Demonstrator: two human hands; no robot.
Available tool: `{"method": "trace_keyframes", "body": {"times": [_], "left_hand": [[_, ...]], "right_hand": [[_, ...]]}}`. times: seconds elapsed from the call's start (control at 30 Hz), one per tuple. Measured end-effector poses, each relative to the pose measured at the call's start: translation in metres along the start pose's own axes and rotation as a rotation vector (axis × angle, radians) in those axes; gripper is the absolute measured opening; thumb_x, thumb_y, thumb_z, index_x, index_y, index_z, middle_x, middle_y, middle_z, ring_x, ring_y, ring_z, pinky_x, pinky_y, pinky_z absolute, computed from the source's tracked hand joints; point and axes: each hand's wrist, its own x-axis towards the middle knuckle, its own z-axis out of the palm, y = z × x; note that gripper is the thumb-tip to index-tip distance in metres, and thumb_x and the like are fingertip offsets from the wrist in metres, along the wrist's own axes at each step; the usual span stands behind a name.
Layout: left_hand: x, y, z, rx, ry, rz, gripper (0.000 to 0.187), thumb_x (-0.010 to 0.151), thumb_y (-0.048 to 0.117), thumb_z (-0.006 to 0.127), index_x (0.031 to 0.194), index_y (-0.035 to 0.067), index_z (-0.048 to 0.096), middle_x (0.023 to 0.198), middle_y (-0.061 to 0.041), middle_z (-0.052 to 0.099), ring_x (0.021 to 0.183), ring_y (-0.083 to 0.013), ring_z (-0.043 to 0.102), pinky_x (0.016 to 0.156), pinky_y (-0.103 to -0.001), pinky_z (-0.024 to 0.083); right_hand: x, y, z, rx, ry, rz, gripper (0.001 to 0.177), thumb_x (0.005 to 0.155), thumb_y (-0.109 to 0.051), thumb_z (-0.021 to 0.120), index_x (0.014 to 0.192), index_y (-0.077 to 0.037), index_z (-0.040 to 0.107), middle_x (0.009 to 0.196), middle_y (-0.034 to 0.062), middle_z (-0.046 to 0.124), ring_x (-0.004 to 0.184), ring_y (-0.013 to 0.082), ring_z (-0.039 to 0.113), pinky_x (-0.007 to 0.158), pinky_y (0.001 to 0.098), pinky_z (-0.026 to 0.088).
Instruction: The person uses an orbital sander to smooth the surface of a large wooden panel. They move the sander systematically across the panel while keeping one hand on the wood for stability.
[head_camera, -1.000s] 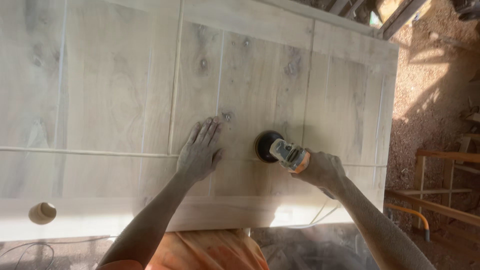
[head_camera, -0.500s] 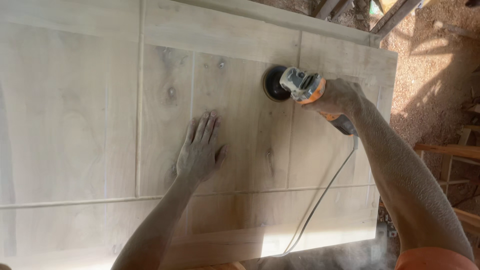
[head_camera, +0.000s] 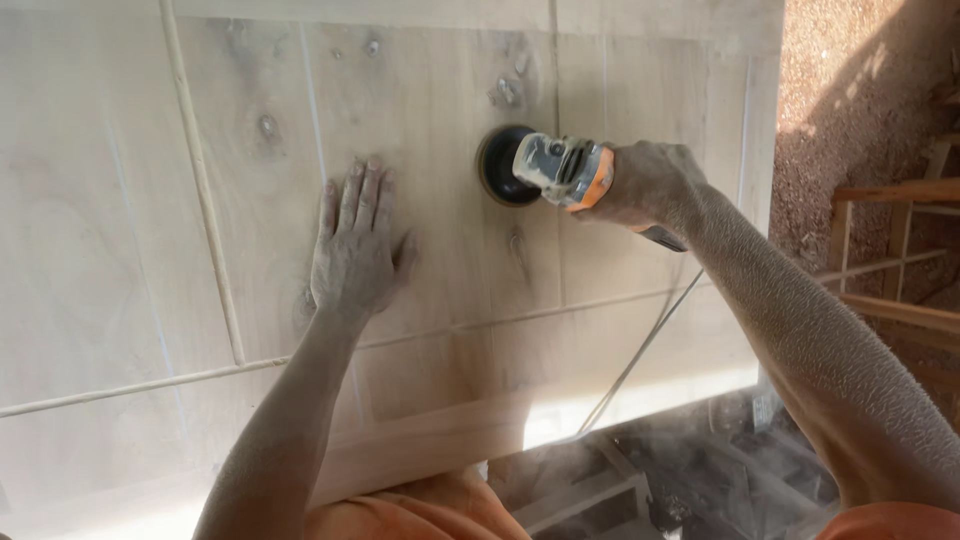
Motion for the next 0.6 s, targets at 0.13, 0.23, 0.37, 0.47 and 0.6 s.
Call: {"method": "trace_keyframes", "body": {"times": [0.13, 0.23, 0.37, 0.47, 0.6], "left_hand": [[-0.004, -0.001, 0.003, 0.013, 0.053, 0.046, 0.070, 0.106, 0.040, 0.043, 0.160, -0.002, 0.031, 0.169, -0.018, 0.024, 0.159, -0.0303, 0.017, 0.129, -0.051, 0.009], [-0.006, -0.002, 0.008, -0.011, 0.097, 0.068, 0.069, 0.106, 0.038, 0.041, 0.160, -0.004, 0.031, 0.169, -0.020, 0.025, 0.157, -0.0308, 0.018, 0.128, -0.053, 0.009], [-0.009, -0.011, 0.018, -0.062, 0.093, 0.069, 0.066, 0.110, 0.036, 0.037, 0.161, -0.005, 0.030, 0.171, -0.020, 0.025, 0.159, -0.0325, 0.017, 0.129, -0.052, 0.008], [-0.028, -0.005, 0.023, -0.021, 0.077, 0.048, 0.065, 0.111, 0.035, 0.034, 0.162, -0.003, 0.028, 0.171, -0.018, 0.024, 0.159, -0.0303, 0.017, 0.130, -0.051, 0.009], [-0.061, 0.033, 0.022, 0.222, 0.027, -0.019, 0.067, 0.103, 0.042, 0.027, 0.157, 0.001, 0.027, 0.166, -0.012, 0.024, 0.154, -0.0263, 0.017, 0.127, -0.048, 0.009]], "right_hand": [[-0.054, -0.019, 0.074, 0.104, -0.006, -0.059, 0.067, 0.077, -0.056, 0.080, 0.128, -0.020, 0.057, 0.089, 0.0004, 0.076, 0.073, 0.0151, 0.071, 0.071, 0.0380, 0.059], [-0.100, -0.035, 0.129, 0.141, -0.067, -0.037, 0.063, 0.079, -0.052, 0.080, 0.126, -0.017, 0.055, 0.084, 0.0019, 0.075, 0.072, 0.0160, 0.072, 0.070, 0.0359, 0.061], [-0.150, -0.063, 0.194, 0.265, -0.112, 0.044, 0.067, 0.075, -0.052, 0.082, 0.124, -0.016, 0.054, 0.084, 0.0034, 0.074, 0.071, 0.0192, 0.074, 0.068, 0.0353, 0.063], [-0.176, -0.065, 0.227, 0.415, -0.070, 0.053, 0.059, 0.074, -0.050, 0.078, 0.118, -0.015, 0.060, 0.083, 0.0034, 0.077, 0.067, 0.0177, 0.076, 0.061, 0.0345, 0.066], [-0.182, -0.064, 0.229, 0.310, -0.067, -0.092, 0.067, 0.080, -0.065, 0.076, 0.125, -0.018, 0.059, 0.085, 0.0033, 0.076, 0.066, 0.0146, 0.073, 0.056, 0.0315, 0.058]]}}
